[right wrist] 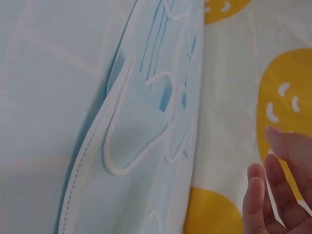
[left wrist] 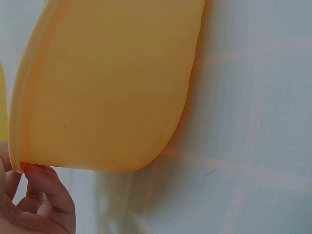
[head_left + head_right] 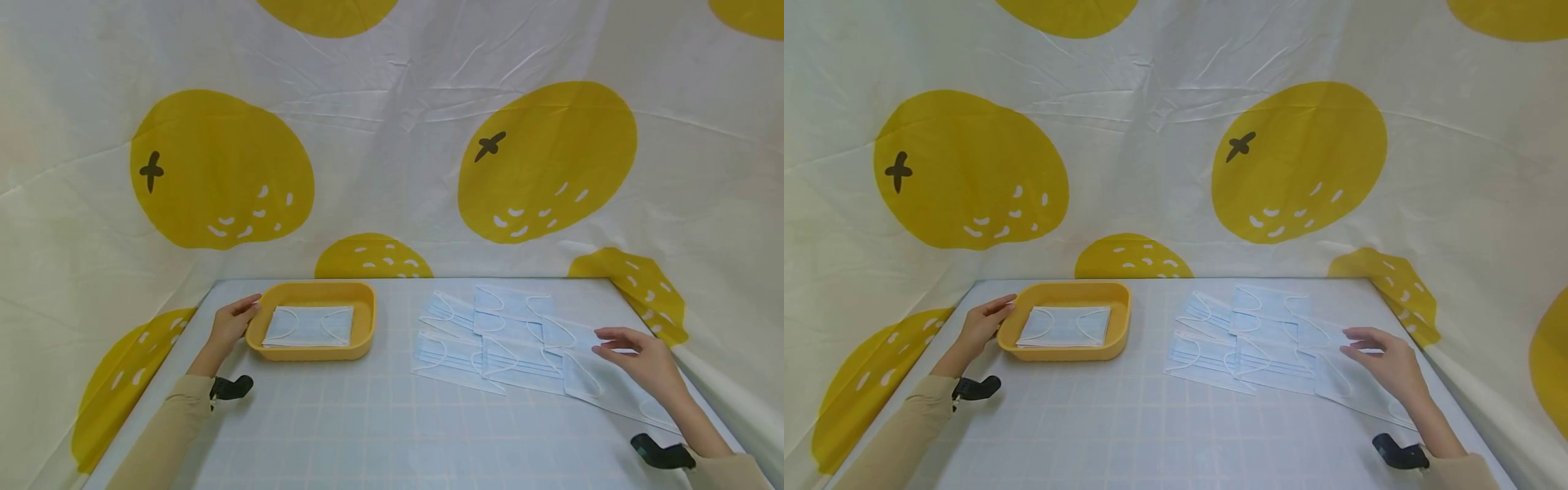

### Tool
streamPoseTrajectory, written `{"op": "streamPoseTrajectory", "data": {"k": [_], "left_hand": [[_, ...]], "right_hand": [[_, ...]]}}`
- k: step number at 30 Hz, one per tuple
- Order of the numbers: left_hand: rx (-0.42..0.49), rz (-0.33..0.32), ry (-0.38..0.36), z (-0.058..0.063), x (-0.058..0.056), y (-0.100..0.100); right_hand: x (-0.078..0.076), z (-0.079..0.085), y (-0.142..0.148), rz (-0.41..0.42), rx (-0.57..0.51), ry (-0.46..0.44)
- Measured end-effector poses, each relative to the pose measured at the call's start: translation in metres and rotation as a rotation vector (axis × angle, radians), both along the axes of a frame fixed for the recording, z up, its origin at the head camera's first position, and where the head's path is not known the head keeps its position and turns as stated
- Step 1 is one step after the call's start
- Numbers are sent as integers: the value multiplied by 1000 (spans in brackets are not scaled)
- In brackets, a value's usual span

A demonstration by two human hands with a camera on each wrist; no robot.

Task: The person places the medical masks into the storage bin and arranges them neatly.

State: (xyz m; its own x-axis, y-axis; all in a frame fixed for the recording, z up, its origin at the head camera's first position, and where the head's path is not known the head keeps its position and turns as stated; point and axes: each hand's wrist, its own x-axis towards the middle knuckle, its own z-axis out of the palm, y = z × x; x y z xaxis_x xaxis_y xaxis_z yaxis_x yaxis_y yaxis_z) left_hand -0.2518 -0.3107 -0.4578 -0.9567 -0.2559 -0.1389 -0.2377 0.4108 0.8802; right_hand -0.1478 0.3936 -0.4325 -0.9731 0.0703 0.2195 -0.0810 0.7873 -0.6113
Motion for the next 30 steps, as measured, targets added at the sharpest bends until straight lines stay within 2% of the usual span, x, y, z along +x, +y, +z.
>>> {"op": "streamPoseTrajectory", "data": {"k": [5, 13, 21, 30], "left_hand": [[4, -12, 12, 0, 0, -1], [11, -17, 13, -1, 0, 0], [13, -20, 11, -1, 1, -1], [8, -15, 12, -1, 1, 0]], "right_hand": [[3, -5, 9, -9, 2, -53], [7, -10, 23, -10, 28, -198], [11, -15, 41, -1, 59, -241], [17, -13, 61, -28, 74, -265]]}}
